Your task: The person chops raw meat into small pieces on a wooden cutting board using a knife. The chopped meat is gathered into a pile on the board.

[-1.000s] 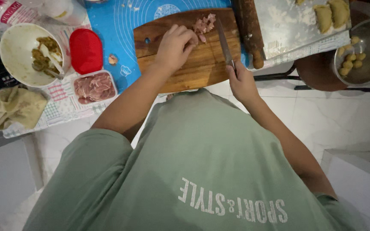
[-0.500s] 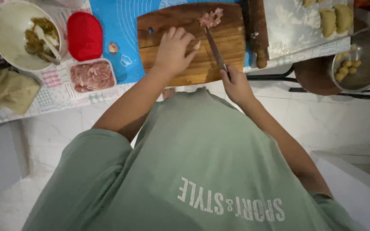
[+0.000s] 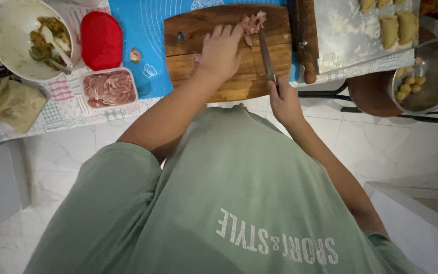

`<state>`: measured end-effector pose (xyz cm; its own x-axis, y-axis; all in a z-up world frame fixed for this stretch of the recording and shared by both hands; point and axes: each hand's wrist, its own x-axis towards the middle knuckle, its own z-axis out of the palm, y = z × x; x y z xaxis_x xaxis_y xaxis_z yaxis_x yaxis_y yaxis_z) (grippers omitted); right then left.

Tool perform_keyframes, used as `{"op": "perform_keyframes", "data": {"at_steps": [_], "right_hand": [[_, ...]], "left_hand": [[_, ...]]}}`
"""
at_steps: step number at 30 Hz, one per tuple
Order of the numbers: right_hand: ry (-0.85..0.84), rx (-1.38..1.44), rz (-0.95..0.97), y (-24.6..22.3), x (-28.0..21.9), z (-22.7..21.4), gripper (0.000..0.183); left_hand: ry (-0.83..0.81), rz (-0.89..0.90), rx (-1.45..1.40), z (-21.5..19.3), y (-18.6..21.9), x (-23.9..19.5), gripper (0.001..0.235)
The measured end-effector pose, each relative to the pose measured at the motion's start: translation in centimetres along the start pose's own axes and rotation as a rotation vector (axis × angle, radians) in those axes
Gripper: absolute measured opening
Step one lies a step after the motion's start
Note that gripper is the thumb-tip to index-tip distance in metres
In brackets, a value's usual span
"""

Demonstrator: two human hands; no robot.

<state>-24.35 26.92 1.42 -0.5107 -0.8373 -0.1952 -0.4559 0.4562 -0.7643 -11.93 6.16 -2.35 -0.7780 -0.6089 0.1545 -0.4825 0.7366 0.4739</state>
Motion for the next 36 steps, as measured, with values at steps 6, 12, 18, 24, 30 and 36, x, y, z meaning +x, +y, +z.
{"op": "perform_keyframes", "data": {"at_steps": [6,12,18,24,30,36], "right_hand": [[-0.004,0.038,-0.049,0.0,0.1,-0.5,0.020],[-0.001,-0.008,-0.017,0.0,0.6,-0.7,0.021],[0.026,0.020,-0.127,0.0,1.0,-0.3,0.020],[-0.013,-0.064,-0.099,0.5,1.3,0.1,0.026],[-0.093,-0.042,-0.093,0.5,1.5,0.7,0.026],[-0.211,-0.054,-0.134,-0.2,1.8,2.6,0.025]], "left_hand": [[-0.169,-0.025,0.130,-0.5,1.1,-1.7,0.025],[-0.047,0.021,0.039,-0.3,0.4,-1.0,0.039],[0.020,-0.122,-0.175,-0.2,-0.7,1.7,0.023],[-0.073,-0.188,0.044,-3.9,-3.8,-0.5,0.041],[-0.171,-0.282,0.013,-7.1,-4.1,-7.2,0.044],[0.066,-0.123,-0.113,-6.1,-3.3,-8.2,0.022]]}}
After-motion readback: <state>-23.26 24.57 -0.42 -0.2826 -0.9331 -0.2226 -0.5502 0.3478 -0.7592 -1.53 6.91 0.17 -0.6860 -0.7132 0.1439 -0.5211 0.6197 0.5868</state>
